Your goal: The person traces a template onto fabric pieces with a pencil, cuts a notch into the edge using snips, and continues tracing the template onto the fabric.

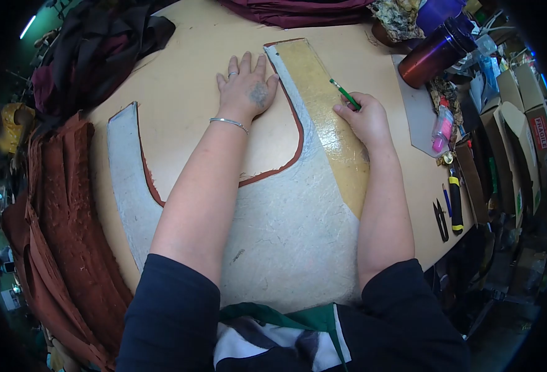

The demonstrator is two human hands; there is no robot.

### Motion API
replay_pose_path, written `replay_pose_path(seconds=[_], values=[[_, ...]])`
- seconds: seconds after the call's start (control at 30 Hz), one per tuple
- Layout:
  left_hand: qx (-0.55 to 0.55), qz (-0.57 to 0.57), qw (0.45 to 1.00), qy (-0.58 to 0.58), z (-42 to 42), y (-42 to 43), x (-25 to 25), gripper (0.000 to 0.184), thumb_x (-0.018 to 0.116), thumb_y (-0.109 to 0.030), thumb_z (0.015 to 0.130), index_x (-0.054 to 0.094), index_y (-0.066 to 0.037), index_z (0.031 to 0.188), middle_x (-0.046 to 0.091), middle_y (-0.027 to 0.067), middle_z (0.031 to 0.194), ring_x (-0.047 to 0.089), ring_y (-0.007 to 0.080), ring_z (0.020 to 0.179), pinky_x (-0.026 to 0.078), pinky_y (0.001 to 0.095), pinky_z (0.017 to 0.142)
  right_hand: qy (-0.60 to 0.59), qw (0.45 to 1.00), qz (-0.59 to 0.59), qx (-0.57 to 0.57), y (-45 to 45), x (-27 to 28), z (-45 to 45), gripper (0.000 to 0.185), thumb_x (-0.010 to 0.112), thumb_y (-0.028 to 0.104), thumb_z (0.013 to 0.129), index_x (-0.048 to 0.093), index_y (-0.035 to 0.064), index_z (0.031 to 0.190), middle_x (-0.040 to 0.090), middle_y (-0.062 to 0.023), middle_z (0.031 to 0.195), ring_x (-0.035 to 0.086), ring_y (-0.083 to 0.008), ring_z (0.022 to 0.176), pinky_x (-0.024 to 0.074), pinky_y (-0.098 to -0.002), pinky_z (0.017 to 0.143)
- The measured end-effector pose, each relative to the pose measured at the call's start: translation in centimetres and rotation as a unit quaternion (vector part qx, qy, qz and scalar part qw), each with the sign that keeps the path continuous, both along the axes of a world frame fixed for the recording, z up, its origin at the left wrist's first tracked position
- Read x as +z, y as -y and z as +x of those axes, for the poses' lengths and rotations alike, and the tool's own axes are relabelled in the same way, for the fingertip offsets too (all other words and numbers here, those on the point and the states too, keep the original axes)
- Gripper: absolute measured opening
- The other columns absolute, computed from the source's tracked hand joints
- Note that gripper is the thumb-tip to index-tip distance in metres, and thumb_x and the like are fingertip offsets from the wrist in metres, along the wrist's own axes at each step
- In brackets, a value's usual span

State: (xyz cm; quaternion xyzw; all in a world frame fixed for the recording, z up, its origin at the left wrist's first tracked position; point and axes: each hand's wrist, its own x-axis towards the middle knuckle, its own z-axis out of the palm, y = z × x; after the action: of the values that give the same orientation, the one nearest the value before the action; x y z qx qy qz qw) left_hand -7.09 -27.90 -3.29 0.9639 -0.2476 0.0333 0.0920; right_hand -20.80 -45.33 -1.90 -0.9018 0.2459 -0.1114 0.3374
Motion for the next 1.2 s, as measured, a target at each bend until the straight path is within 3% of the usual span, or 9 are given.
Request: replay_pose_path(seconds=[0.07, 0.17, 0.3, 0.4, 0.5, 0.67, 0.73, 1.0, 1.2], values=[[0.020, 0.005, 0.999, -0.025, -0.3, 0.3, 0.2, 0.054, 0.031, -0.045, 0.088, 0.027, -0.021, 0.137, 0.017, 0.0082, 0.144, 0.014, 0.0312, 0.132, 0.014, 0.0597, 0.100, -0.002, 1.000, -0.017, 0.001, -0.2, 0.2, -0.1, 0.024, 0.070, 0.017, 0.070, 0.062, -0.0019, 0.083, 0.051, -0.0058, 0.067, 0.047, -0.0140, 0.060, 0.0407, -0.0275, 0.058], [0.055, 0.001, 0.996, -0.064, -0.7, 1.1, 0.7, 0.052, 0.029, -0.042, 0.090, 0.024, -0.023, 0.137, 0.012, 0.0079, 0.145, 0.011, 0.0325, 0.133, 0.012, 0.0634, 0.099, 0.017, 1.000, -0.023, 0.005, -0.3, 0.2, -0.2, 0.025, 0.071, 0.020, 0.067, 0.061, -0.0010, 0.076, 0.054, -0.0179, 0.074, 0.055, -0.0311, 0.070, 0.0426, -0.0378, 0.066], [0.067, -0.039, 0.996, -0.046, -1.1, 1.9, 0.8, 0.049, 0.027, -0.037, 0.090, 0.022, -0.026, 0.138, 0.009, 0.0051, 0.146, 0.009, 0.0322, 0.133, 0.010, 0.0654, 0.098, 0.038, 0.999, -0.033, 0.008, -0.5, 0.1, -0.4, 0.026, 0.071, 0.020, 0.067, 0.063, 0.0001, 0.082, 0.055, -0.0191, 0.077, 0.056, -0.0325, 0.073, 0.0432, -0.0385, 0.068], [-0.082, -0.031, 0.996, 0.022, -0.8, 1.3, 1.0, 0.048, 0.029, -0.035, 0.090, 0.024, -0.026, 0.137, 0.012, 0.0006, 0.146, 0.007, 0.0307, 0.134, 0.006, 0.0625, 0.101, 0.045, 0.998, -0.040, 0.013, -0.6, 0.2, -0.4, 0.028, 0.071, 0.019, 0.067, 0.064, -0.0002, 0.086, 0.056, -0.0196, 0.077, 0.056, -0.0338, 0.074, 0.0435, -0.0391, 0.069], [-0.059, -0.013, 0.992, -0.109, -0.3, 1.5, 2.0, 0.048, 0.032, -0.039, 0.089, 0.029, -0.026, 0.135, 0.017, -0.0022, 0.145, 0.009, 0.0289, 0.134, 0.006, 0.0623, 0.101, 0.038, 0.996, -0.078, 0.014, -0.5, 0.0, -0.4, 0.028, 0.070, 0.019, 0.069, 0.063, -0.0001, 0.088, 0.056, -0.0181, 0.076, 0.057, -0.0278, 0.071, 0.0437, -0.0365, 0.066], [-0.056, -0.010, 0.995, -0.080, -0.4, 1.6, 1.4, 0.052, 0.035, -0.045, 0.086, 0.032, -0.025, 0.134, 0.020, -0.0014, 0.144, 0.012, 0.0284, 0.133, 0.008, 0.0616, 0.101, 0.164, 0.934, 0.316, -0.011, -1.3, 3.6, 3.5, 0.029, 0.055, 0.029, 0.085, 0.062, 0.0029, 0.094, 0.056, -0.0047, 0.077, 0.050, -0.0105, 0.070, 0.0412, -0.0276, 0.062], [-0.059, -0.004, 0.995, -0.076, -0.1, 1.7, 1.5, 0.053, 0.036, -0.046, 0.085, 0.032, -0.024, 0.134, 0.021, -0.0014, 0.143, 0.014, 0.0285, 0.132, 0.009, 0.0615, 0.101, 0.274, 0.888, 0.364, 0.053, -1.6, 4.3, 7.2, 0.033, 0.049, 0.032, 0.089, 0.060, 0.0018, 0.096, 0.056, -0.0019, 0.077, 0.049, -0.0100, 0.068, 0.0403, -0.0265, 0.061], [-0.093, 0.013, 0.995, -0.039, 1.5, 1.2, 1.2, 0.054, 0.038, -0.045, 0.083, 0.033, -0.023, 0.133, 0.023, -0.0022, 0.143, 0.017, 0.0282, 0.131, 0.015, 0.0630, 0.099, 0.246, 0.900, 0.356, 0.053, -1.8, -1.8, 19.4, 0.024, 0.058, 0.023, 0.084, 0.055, -0.0010, 0.084, 0.058, -0.0065, 0.072, 0.057, -0.0141, 0.059, 0.0470, -0.0253, 0.054], [-0.097, 0.023, 0.995, 0.005, 2.0, 1.2, 0.1, 0.055, 0.039, -0.047, 0.083, 0.033, -0.025, 0.133, 0.024, -0.0027, 0.142, 0.022, 0.0292, 0.129, 0.020, 0.0653, 0.094, 0.226, 0.961, 0.144, 0.070, -0.1, -3.2, 20.4, 0.027, 0.064, 0.024, 0.078, 0.057, -0.0006, 0.086, 0.061, -0.0112, 0.076, 0.060, -0.0195, 0.069, 0.0477, -0.0307, 0.064]])
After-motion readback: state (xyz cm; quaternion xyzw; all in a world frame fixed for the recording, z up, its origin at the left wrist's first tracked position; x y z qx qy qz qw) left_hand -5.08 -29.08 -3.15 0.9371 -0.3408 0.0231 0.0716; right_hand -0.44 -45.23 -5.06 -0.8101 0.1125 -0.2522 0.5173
